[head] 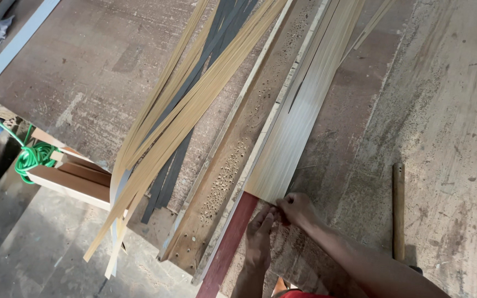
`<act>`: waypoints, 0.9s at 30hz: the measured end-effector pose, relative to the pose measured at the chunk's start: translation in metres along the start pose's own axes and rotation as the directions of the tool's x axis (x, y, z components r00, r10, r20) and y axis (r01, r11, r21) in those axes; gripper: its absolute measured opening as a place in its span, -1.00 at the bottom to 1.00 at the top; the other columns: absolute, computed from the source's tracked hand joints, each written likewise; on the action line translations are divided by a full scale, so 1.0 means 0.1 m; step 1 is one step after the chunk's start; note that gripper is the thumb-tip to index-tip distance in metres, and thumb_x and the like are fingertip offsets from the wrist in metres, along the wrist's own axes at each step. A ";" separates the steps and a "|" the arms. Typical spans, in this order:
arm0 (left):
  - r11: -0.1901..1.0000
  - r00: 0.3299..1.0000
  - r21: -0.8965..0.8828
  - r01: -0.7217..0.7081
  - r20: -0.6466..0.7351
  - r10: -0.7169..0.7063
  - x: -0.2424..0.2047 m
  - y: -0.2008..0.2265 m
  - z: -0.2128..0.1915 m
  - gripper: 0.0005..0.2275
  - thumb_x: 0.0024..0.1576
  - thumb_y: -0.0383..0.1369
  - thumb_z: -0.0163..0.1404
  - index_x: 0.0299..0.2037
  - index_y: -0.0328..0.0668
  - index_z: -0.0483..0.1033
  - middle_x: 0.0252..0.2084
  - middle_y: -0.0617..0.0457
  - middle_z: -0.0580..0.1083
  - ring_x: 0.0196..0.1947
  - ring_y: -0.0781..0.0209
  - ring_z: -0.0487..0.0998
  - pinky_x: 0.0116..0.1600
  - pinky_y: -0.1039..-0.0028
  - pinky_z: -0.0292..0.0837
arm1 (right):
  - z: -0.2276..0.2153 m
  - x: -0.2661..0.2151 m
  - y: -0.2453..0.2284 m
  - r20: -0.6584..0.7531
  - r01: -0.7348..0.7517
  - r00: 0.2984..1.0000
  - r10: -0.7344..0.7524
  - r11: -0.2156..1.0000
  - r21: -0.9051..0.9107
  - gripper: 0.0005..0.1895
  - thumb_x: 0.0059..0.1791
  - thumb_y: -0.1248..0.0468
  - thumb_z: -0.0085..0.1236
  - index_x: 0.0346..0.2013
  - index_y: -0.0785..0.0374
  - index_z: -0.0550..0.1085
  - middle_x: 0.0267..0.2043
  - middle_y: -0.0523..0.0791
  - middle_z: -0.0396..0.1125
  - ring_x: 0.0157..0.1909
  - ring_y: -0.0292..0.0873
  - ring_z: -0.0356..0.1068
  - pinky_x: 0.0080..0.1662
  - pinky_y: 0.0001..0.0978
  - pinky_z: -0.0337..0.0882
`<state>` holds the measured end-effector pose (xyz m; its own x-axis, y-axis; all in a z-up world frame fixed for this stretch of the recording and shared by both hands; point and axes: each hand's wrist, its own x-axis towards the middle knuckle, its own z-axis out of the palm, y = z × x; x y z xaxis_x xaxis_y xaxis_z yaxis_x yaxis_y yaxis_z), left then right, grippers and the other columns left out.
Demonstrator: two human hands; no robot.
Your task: The person aligns long flexible laminate strips onto a wooden board and then uses a small wooden block to press and smooth the strips down firmly along the edge.
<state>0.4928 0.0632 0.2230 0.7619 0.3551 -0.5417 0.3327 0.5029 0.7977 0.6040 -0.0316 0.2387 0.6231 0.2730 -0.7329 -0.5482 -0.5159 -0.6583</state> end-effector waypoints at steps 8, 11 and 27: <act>0.892 0.981 0.438 -0.114 -0.091 0.170 -0.28 0.11 -0.19 -0.66 0.18 -0.20 -0.08 0.04 -0.21 0.59 -0.13 -0.01 0.70 -0.25 0.22 0.78 -0.22 0.47 0.81 | -0.46 0.76 -0.17 -0.163 0.140 0.980 -0.113 0.977 0.164 -0.75 0.19 0.32 0.09 -0.24 0.50 0.53 -0.48 0.12 0.51 -0.62 -0.09 0.51 -0.63 -0.39 0.55; 0.875 0.947 0.447 -0.187 -0.154 0.281 -0.38 0.05 -0.36 -0.70 0.18 -0.23 -0.06 -0.06 -0.21 0.64 -0.23 0.02 0.74 -0.32 0.24 0.81 -0.29 0.51 0.81 | -0.63 1.10 -0.21 -0.230 0.197 0.963 -0.137 0.945 0.262 -0.80 0.20 0.40 0.08 -0.25 0.52 0.50 -0.47 0.13 0.46 -0.60 -0.06 0.49 -0.63 -0.36 0.56; 0.720 0.662 0.497 -0.484 -0.331 0.673 -0.37 0.54 -0.59 -0.77 0.24 -0.22 -0.02 -0.22 -0.17 0.64 -0.40 0.01 0.65 -0.39 0.25 0.70 -0.27 0.47 0.75 | -1.20 1.77 -0.80 -0.505 0.225 0.862 -0.038 0.922 0.316 -0.89 0.11 0.34 0.24 -0.25 0.36 0.57 -0.43 0.02 0.50 -0.54 -0.20 0.51 -0.44 -0.43 0.64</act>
<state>0.4495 0.1241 0.2705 0.5443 0.8340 0.0907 0.1473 -0.2014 0.9684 0.8249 -0.0390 0.1819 0.8397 -0.1550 -0.5204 -0.5411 -0.1577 -0.8261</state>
